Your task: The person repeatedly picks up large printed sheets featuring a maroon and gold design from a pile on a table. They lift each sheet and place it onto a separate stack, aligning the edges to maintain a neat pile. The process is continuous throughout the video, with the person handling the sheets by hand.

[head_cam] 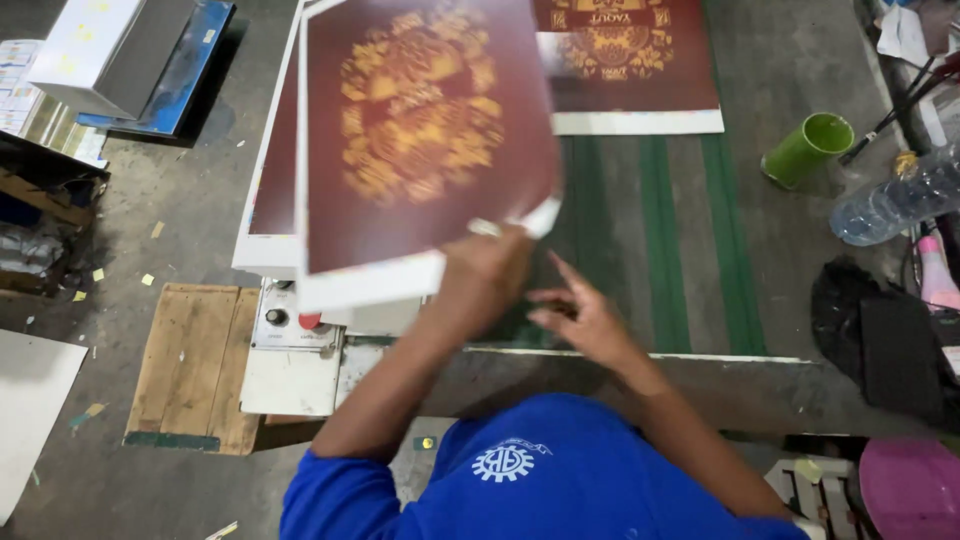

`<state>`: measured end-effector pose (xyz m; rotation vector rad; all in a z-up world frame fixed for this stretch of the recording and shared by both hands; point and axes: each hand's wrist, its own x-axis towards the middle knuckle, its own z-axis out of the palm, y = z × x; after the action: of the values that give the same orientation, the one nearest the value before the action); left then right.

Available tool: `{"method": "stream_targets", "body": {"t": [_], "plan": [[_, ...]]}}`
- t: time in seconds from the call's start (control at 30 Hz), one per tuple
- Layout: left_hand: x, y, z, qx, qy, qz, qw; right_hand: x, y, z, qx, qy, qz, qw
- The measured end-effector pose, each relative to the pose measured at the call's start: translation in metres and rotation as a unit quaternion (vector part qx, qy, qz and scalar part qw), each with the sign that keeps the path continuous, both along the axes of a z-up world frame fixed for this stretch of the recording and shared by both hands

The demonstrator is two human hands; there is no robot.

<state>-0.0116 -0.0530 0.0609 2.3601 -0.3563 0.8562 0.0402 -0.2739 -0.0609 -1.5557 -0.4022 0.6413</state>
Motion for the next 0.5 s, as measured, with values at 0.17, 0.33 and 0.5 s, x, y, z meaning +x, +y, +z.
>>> {"method": "stream_targets", "body": {"t": [0.17, 0.33, 0.5], "plan": [[-0.004, -0.058, -0.026, 0.06, 0.039, -0.087, 0.994, -0.005, 0.007, -0.081, 0.069, -0.09, 0.02, 0.993], [-0.011, -0.044, -0.006, 0.067, 0.036, -0.113, 0.991, 0.004, -0.035, -0.077, 0.224, 0.066, -0.105, 0.967], [0.0, 0.025, -0.027, 0.083, 0.074, 0.009, 0.994, 0.015, -0.109, -0.065, 0.174, 0.073, -0.315, 0.93]]}}
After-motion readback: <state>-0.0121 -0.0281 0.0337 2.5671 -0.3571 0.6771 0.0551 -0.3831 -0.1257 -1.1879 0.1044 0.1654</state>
